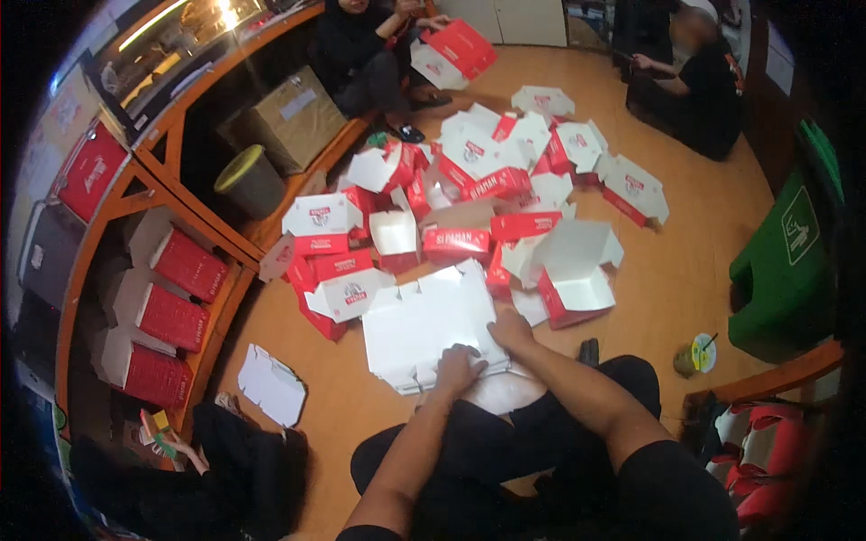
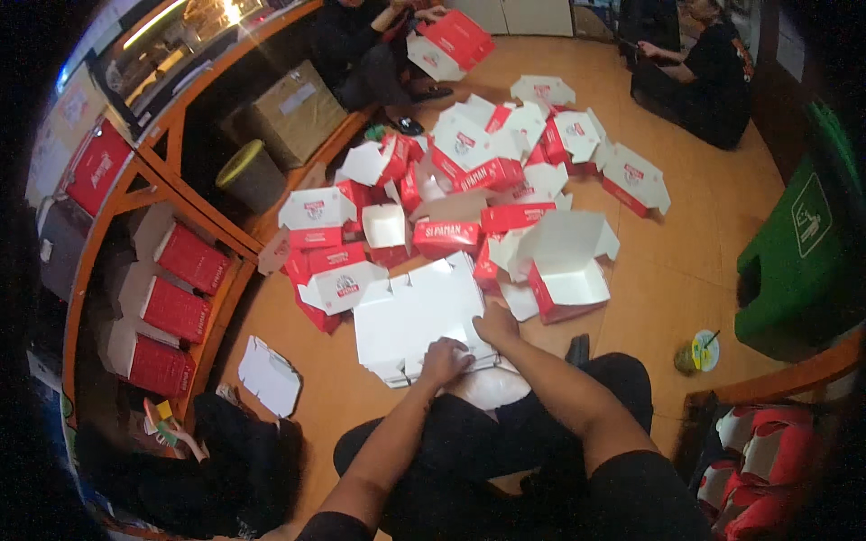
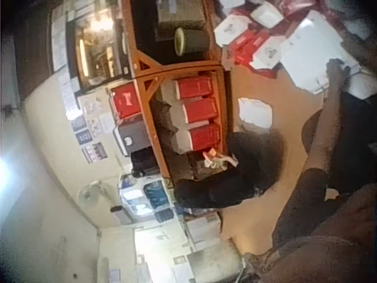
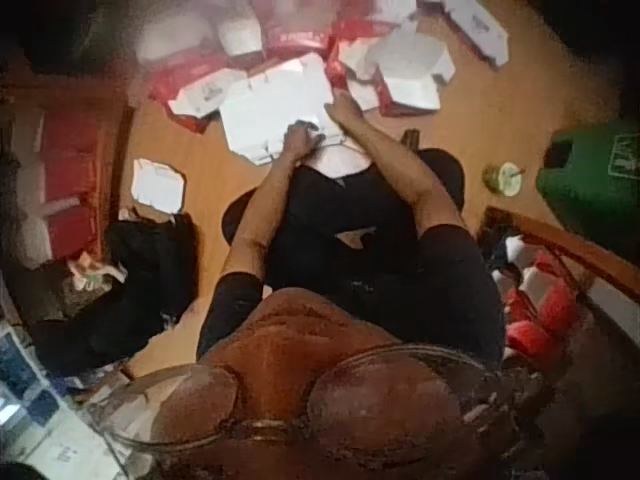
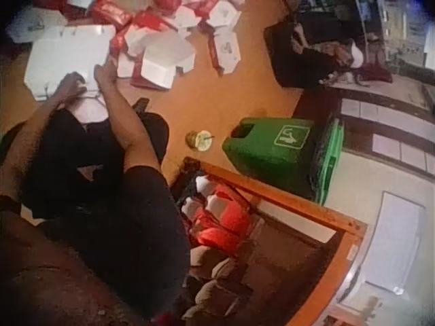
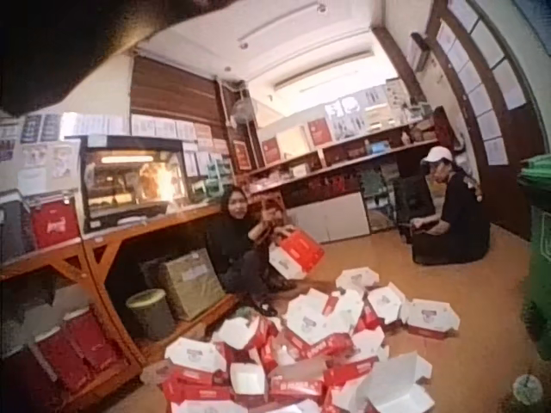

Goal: The person sits on the floor and assembles red and white cardboard food boxes by hand. They pick up flat-packed box components, fold the sides, and interlock the tabs to form the box structure. The person works continuously on a large pile of boxes, stacking the finished units nearby.

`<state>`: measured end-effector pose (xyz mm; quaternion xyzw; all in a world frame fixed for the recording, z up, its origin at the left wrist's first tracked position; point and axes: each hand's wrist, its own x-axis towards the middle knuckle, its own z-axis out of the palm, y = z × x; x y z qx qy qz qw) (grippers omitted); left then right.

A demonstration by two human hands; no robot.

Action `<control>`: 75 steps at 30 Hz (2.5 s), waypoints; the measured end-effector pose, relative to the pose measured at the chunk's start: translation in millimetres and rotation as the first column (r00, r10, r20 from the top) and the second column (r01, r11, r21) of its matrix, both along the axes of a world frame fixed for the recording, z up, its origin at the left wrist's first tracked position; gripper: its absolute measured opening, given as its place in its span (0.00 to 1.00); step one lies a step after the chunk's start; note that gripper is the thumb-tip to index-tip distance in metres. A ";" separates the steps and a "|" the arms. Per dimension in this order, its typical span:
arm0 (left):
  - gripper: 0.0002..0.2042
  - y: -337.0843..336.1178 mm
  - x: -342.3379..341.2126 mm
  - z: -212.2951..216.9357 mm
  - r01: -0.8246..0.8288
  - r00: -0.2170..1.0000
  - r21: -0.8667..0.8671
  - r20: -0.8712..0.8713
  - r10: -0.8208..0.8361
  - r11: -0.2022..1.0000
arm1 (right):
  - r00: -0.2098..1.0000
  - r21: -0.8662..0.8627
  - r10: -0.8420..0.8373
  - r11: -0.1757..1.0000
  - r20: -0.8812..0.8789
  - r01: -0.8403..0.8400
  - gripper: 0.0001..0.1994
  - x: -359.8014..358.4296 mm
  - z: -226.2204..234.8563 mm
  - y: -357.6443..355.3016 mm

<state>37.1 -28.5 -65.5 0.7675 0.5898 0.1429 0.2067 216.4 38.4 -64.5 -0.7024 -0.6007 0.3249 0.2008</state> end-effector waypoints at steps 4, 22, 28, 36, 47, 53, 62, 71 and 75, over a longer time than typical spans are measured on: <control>0.18 6.2 -4.8 -8.5 0.044 0.968 -0.112 0.250 -0.014 0.993 | 0.999 -0.052 0.004 0.999 -0.046 -0.007 0.22 -3.2 32.9 -9.5; 0.25 1.6 -6.7 4.7 0.150 0.969 -0.067 0.206 -0.133 0.986 | 0.953 0.001 -0.039 0.999 -0.302 0.041 0.20 -15.6 -12.4 -22.7; 0.16 5.8 -23.6 52.2 0.008 0.970 0.234 0.236 -0.065 0.972 | 0.886 0.109 0.105 0.992 -0.451 -0.062 0.09 10.5 34.8 18.3; 0.15 4.1 -54.3 95.7 -0.149 0.732 -0.256 0.620 0.281 0.955 | 0.850 0.588 0.508 0.733 -0.138 -0.342 0.11 25.3 127.1 -13.4; 0.13 0.1 -39.6 85.9 -0.041 0.452 -0.543 0.739 0.500 0.839 | 0.788 0.583 0.594 0.702 -0.162 -0.409 0.11 22.3 126.2 -21.3; 0.13 8.8 -31.4 79.6 -0.208 0.496 -0.490 0.693 0.523 0.846 | 0.928 0.724 0.358 0.668 -0.105 -0.175 0.11 4.2 117.3 -35.4; 0.11 -4.6 -27.9 93.3 -0.227 0.550 -0.441 0.678 0.488 0.868 | 0.824 0.640 0.559 0.601 0.091 -0.479 0.09 11.9 117.2 -27.4; 0.08 -7.6 -19.4 121.7 -0.008 0.340 -0.586 0.761 0.553 0.811 | 0.859 0.693 0.464 0.693 -0.216 -0.200 0.10 1.7 124.0 -38.8; 0.08 -12.1 -14.0 131.8 -0.007 0.338 -0.526 0.799 0.497 0.850 | 0.859 0.641 0.399 0.759 -0.320 -0.114 0.11 -3.5 127.8 -37.8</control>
